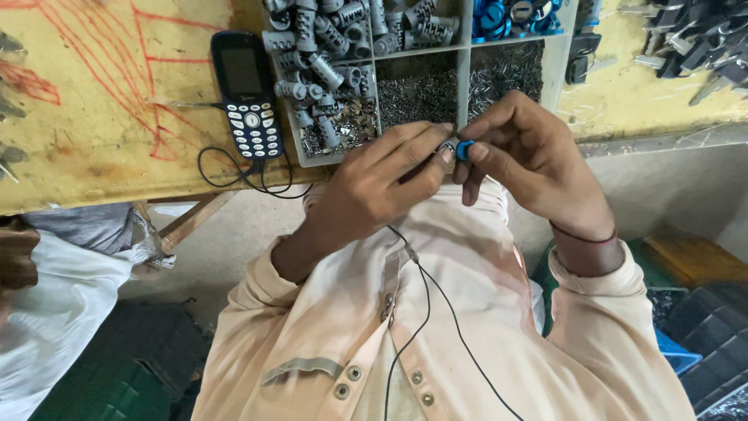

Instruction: The person sits at a workbench assembling small cylindrical components. They pick parts from a compartmented tray, fit the pieces together by hand, and set completed assemblies aside, repeating the cycle with new parts.

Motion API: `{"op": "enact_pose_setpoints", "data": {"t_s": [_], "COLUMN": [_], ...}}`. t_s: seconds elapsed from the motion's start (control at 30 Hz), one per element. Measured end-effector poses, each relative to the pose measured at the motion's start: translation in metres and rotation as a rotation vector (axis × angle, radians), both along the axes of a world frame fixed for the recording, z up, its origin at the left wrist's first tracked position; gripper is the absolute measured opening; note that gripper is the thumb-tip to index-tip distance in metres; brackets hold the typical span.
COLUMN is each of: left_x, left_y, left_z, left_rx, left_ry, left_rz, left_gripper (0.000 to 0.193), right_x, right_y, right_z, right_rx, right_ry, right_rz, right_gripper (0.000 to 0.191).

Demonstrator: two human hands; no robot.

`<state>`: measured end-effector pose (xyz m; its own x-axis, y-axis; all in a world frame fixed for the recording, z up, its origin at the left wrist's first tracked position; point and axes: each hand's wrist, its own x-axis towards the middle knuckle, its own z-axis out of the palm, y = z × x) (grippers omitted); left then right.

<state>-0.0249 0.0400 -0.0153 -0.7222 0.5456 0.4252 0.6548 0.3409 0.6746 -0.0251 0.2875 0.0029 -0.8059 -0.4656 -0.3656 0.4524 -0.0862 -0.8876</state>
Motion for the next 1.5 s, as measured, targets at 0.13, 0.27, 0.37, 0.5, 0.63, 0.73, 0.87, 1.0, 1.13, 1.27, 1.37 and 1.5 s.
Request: {"op": "enact_pose_setpoints", "data": {"t_s": [0.13, 0.27, 0.37, 0.5, 0.63, 0.73, 0.87, 1.0, 1.13, 1.27, 1.37, 1.5], "left_x": [-0.002, -0.006, -0.007, -0.006, -0.008, -0.005, 0.007, 0.011, 0.009, 0.003, 0.003, 0.003], "left_y": [-0.002, -0.004, -0.004, -0.004, -0.002, -0.003, 0.009, 0.013, 0.015, 0.018, 0.018, 0.015], "left_z": [0.005, 0.009, 0.009, 0.011, 0.016, 0.021, 0.016, 0.001, -0.004, -0.006, -0.006, -0.007], "left_rx": [0.006, -0.026, -0.03, -0.089, -0.016, 0.061, 0.281, 0.406, 0.405, 0.417, 0.415, 0.42], "left_ry": [-0.006, 0.01, 0.026, 0.058, 0.01, -0.058, -0.386, -0.371, -0.296, -0.277, -0.283, -0.309], "left_rz": [-0.01, -0.028, -0.036, -0.03, -0.055, -0.063, 0.111, 0.087, 0.147, 0.136, 0.151, 0.145], "left_gripper": [0.022, 0.021, 0.021, 0.02, 0.02, 0.031, 0.033, 0.033, 0.032, 0.03, 0.029, 0.029], "right_x": [0.002, 0.002, 0.002, 0.001, 0.003, 0.011, 0.021, 0.014, -0.009, -0.016, -0.017, -0.022], "right_y": [-0.003, -0.002, -0.005, -0.009, -0.005, -0.011, -0.03, -0.014, 0.035, 0.048, 0.055, 0.072], "right_z": [-0.005, -0.006, -0.008, -0.01, -0.013, -0.014, -0.008, 0.014, 0.024, 0.003, -0.008, -0.016], "right_rx": [-0.022, -0.018, -0.033, -0.036, 0.0, -0.06, -0.247, -0.198, 1.15, 1.422, 1.307, 0.937], "right_ry": [0.015, 0.026, 0.051, 0.067, 0.042, 0.062, 0.064, 0.028, 0.76, 0.986, 0.867, 0.738], "right_rz": [-0.004, -0.045, -0.076, -0.044, 0.094, 0.133, -0.022, 0.036, -0.096, 0.055, 0.089, 0.018], "right_gripper": [0.01, 0.01, 0.01, 0.01, 0.022, 0.036, 0.046, 0.07, 0.037, 0.05, 0.04, 0.03]}}
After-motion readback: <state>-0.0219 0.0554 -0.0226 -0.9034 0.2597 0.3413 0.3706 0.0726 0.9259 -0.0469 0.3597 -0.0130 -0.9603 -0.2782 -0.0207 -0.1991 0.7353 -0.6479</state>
